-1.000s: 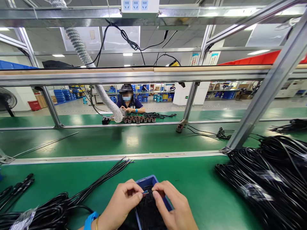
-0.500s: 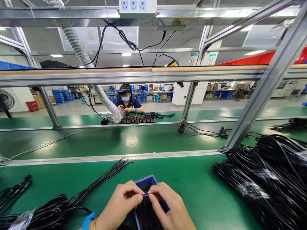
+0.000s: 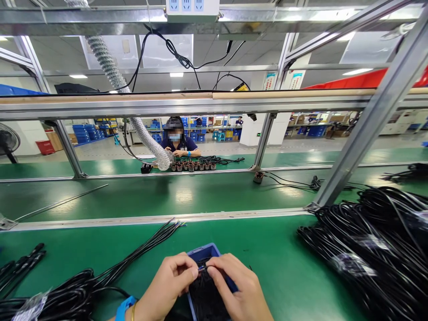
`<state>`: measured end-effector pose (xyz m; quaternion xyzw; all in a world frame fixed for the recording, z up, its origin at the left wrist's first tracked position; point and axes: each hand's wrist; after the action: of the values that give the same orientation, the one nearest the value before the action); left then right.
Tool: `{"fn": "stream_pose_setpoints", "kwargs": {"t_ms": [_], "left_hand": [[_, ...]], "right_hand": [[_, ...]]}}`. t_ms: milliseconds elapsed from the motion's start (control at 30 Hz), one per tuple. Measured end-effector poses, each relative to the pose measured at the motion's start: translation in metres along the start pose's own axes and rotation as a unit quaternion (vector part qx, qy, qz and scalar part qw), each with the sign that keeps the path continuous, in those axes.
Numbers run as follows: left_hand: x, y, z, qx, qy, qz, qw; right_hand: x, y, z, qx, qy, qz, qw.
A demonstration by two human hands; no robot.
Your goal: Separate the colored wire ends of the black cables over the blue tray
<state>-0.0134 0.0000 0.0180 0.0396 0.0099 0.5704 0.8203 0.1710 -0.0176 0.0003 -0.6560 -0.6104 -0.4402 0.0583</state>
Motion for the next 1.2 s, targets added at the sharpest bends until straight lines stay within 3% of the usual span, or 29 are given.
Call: {"fn": "stream_pose_setpoints", "kwargs": {"t_ms": [433,600,667,867,1200], "left_hand": [[-0.001,0.0,0.0,-0.008,-0.002,-0.003,1.0],[-0.001,0.001,-0.006,-0.016,0.002,-0.001,1.0],[-0.001,0.002,-0.009,-0.014,0.001,-0.003,1.0],[-0.004,0.0,-0.004,-0.011,-0.009,-0.021,1.0],[-0.004,0.001,-0.003,-0.009,-0.019,-0.027,0.999]], "right_hand": [[0.002,-0.001,-0.003,-0.028,0.055,0.003,0.998],[0.002,-0.003,0.006,-0.095,0.137,0.004,0.986],[0.0,-0.004,0.01,-0.085,0.117,0.009,0.989],[-0.003,-0.004,0.007,0.025,-0.029,0.006,0.999],[-0.003,-0.003,0.004,0.009,-0.019,-0.007,1.0]]}}
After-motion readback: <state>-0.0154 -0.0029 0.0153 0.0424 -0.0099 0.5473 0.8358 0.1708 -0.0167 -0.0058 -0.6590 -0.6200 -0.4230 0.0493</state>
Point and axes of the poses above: each hand's wrist, its own x-axis towards the middle knuckle, its own y-axis out of the back of the hand, z = x × y, and after that the axes turned 6 degrees about -y, right-handed
